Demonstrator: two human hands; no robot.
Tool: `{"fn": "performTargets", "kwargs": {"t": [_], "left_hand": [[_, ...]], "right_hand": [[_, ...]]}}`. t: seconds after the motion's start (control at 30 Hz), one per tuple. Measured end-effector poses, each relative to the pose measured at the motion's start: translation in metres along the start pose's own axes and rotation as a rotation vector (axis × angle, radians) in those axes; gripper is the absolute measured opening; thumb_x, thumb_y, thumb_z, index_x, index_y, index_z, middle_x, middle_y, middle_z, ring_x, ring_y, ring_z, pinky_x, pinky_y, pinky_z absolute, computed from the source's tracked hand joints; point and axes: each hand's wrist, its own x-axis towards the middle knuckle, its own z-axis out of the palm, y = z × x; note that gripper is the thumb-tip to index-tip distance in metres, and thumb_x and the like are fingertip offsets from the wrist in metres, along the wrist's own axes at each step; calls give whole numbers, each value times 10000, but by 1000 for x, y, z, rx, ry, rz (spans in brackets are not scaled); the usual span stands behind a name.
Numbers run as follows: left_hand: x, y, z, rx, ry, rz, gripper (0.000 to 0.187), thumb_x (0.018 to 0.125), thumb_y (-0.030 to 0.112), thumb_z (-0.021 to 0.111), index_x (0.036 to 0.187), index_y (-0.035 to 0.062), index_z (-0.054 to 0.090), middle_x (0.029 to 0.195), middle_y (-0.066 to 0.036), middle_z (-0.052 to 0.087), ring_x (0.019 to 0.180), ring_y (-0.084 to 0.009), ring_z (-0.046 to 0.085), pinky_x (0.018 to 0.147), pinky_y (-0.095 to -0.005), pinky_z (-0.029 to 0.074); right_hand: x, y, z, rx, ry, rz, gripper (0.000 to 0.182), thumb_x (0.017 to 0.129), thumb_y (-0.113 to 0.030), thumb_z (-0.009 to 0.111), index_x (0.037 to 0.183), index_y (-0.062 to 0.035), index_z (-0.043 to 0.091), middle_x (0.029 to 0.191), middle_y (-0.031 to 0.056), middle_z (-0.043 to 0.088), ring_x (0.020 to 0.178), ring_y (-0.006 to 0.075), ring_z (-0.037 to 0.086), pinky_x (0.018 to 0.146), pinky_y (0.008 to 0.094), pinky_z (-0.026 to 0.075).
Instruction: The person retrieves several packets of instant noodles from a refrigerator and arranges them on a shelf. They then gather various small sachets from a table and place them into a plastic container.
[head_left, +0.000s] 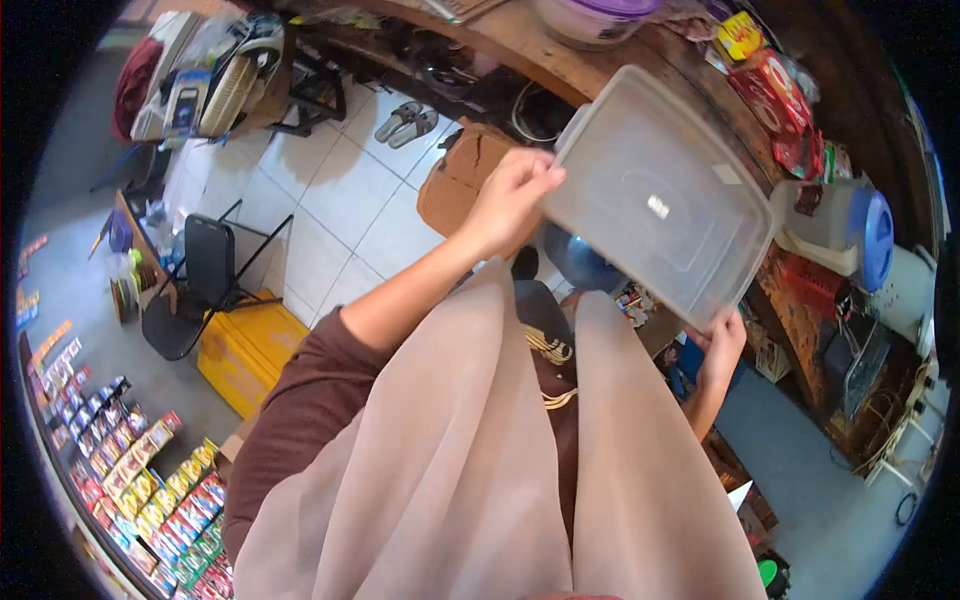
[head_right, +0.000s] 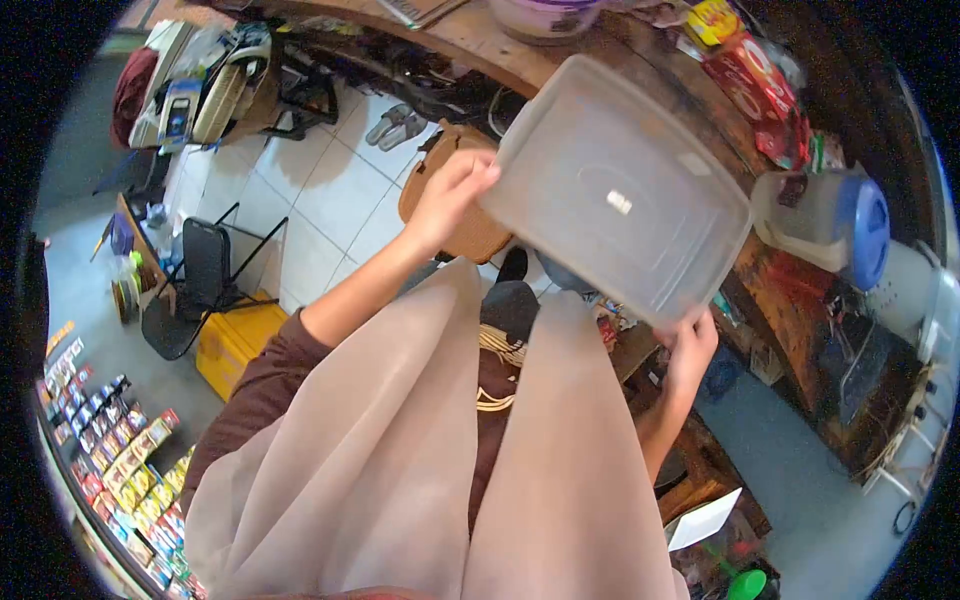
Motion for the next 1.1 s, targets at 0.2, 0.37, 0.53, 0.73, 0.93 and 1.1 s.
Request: {"fn": "performTargets", "kwargs": {"t": [0.2, 0.37, 0.53, 0.73, 0.93, 1.1], "left_hand": [[-88, -40, -82, 94, 93, -330, 332, 818, 261, 510, 1072, 107, 362, 1118, -62, 403, 946, -144, 455, 693, -305, 436], [-104, -138, -146, -250, 257, -601, 359, 849, 328, 428, 1094, 81, 338, 1138, -139, 414, 967, -286, 491, 766, -462, 445], [-83, -320, -158, -750, 537, -822, 670, 808, 579, 349, 1254, 82, 296, 1254, -124, 388, 1064, -311, 436, 872, -467, 353], [-53, -451, -125, -1160, 670, -1120, 798, 772, 671, 229, 1298, 71, 266, 1303, -118, 344, 1149, -318, 352, 955, -563, 180], [-11, -447, -133, -1534, 804, -607, 653, 794, 582, 260, 1213, 111, 428, 1149, -117, 503, 1033, -298, 481, 895, -432, 374], [2, -427, -184, -1433, 820, -569, 875, 645, 685, 399, 1236, 39, 386, 1218, -161, 425, 1096, -305, 416, 931, -417, 335]], "right_hand": [[-26, -22, 62, -532, -283, -575, 320, 650, 18, 456, 952, 16, 562, 782, 79, 550, 661, 148, 526, 604, 242, 419], [43, 46, 166, -683, -382, -482, 64, 631, 14, 463, 694, 13, 461, 656, 76, 485, 606, 134, 494, 562, 260, 415], [126, 121, 215, -214, -492, -29, 162, 628, 56, 456, 605, -81, 373, 554, -17, 377, 484, 78, 403, 413, 221, 335], [157, 175, 211, -221, -511, 45, 222, 620, 77, 438, 590, -117, 334, 555, -38, 332, 443, 68, 331, 375, 205, 298], [143, 181, 249, -78, -451, 100, 189, 609, 68, 463, 596, -93, 365, 568, -39, 360, 442, 67, 353, 389, 194, 296], [138, 172, 278, -222, -512, 8, 195, 626, 63, 478, 592, -96, 370, 558, -34, 391, 452, 61, 369, 396, 193, 294]]}}
